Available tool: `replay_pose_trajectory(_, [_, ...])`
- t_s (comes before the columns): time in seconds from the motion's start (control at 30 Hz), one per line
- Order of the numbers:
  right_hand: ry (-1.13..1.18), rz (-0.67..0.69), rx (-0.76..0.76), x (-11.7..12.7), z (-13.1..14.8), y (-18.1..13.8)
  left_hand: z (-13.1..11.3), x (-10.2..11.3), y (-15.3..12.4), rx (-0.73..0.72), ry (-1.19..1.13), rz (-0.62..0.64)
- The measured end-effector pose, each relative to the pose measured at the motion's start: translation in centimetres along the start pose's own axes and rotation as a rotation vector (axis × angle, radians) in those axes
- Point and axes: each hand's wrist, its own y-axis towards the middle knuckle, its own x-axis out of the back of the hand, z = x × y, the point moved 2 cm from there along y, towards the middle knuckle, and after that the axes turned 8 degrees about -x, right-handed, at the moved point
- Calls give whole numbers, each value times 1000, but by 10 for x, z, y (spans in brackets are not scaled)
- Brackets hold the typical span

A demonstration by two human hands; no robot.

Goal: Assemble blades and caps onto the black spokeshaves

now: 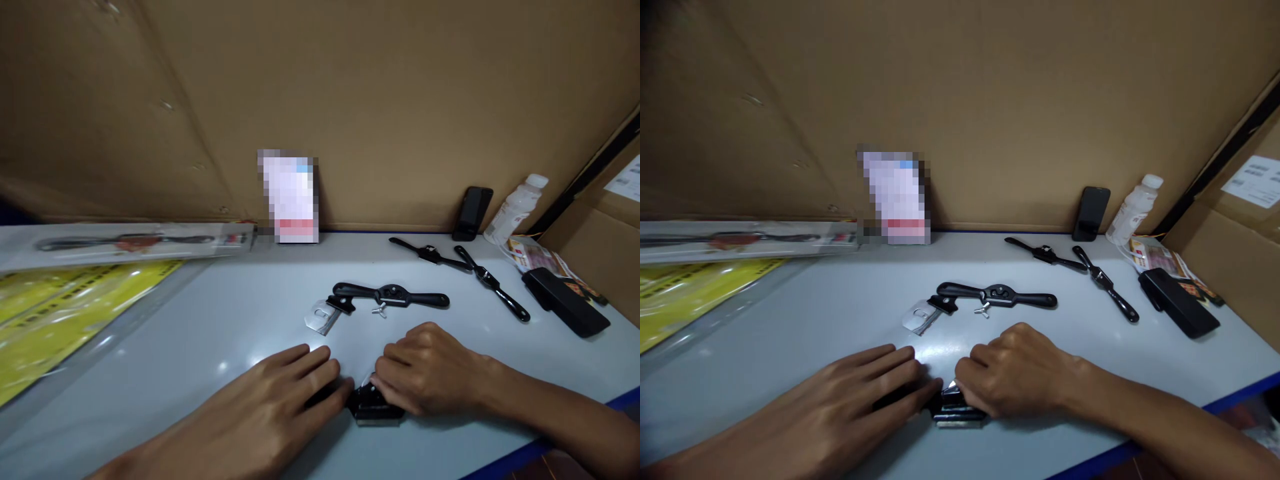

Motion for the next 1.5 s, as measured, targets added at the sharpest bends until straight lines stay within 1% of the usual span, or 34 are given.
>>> replay_pose_trajectory(0.17, [1, -63, -90, -4, 11, -2, 0, 0, 1, -9, 18, -33])
replay_pose_trajectory(0.27, [41, -138, -123, -3, 7, -1, 1, 0, -1, -12, 29, -31])
replay_pose_trajectory(0.33, [42, -182, -102, 0, -1, 2, 1, 0, -1, -14, 21, -6])
replay_pose_trajectory(0.5, [-33, -285, 28, 10, -26, 4, -1, -2, -4, 3, 22, 4])
replay_pose_trajectory(0.63, [-91, -245, 44, 7, -31, 3, 0, -4, -6, 1, 4, 1])
replay_pose_trajectory(0.83, [-68, -161, 53, 4, -21, 1, 1, -2, -5, -9, 31, -23])
replay_pose_trajectory(0.9, [-69, -102, 77, 5, -14, 1, 0, -2, -4, -9, 22, -13])
replay_pose_trajectory(1.0, [-82, 31, 98, 6, -5, 0, 1, -2, -3, 6, 2, 7])
replay_pose_trajectory(1.07, [-66, 100, 72, 7, 0, 0, 1, -2, -3, 13, -7, 14])
replay_pose_trajectory(1.13, [-38, 134, 27, 7, 3, 2, 2, -2, -4, 16, -10, 5])
replay_pose_trajectory(1.27, [27, 142, -98, 3, 5, 4, 2, -1, -4, 8, -8, 3])
replay_pose_trajectory(1.37, [112, 122, -146, -1, 7, 3, 1, -1, -5, 2, 4, 5])
replay_pose_trajectory(1.43, [159, 71, -146, -3, 7, 2, 0, -1, -4, 1, 13, -5])
replay_pose_trajectory(1.5, [174, -20, -141, -2, 4, 2, -1, -1, -2, -1, 10, -16])
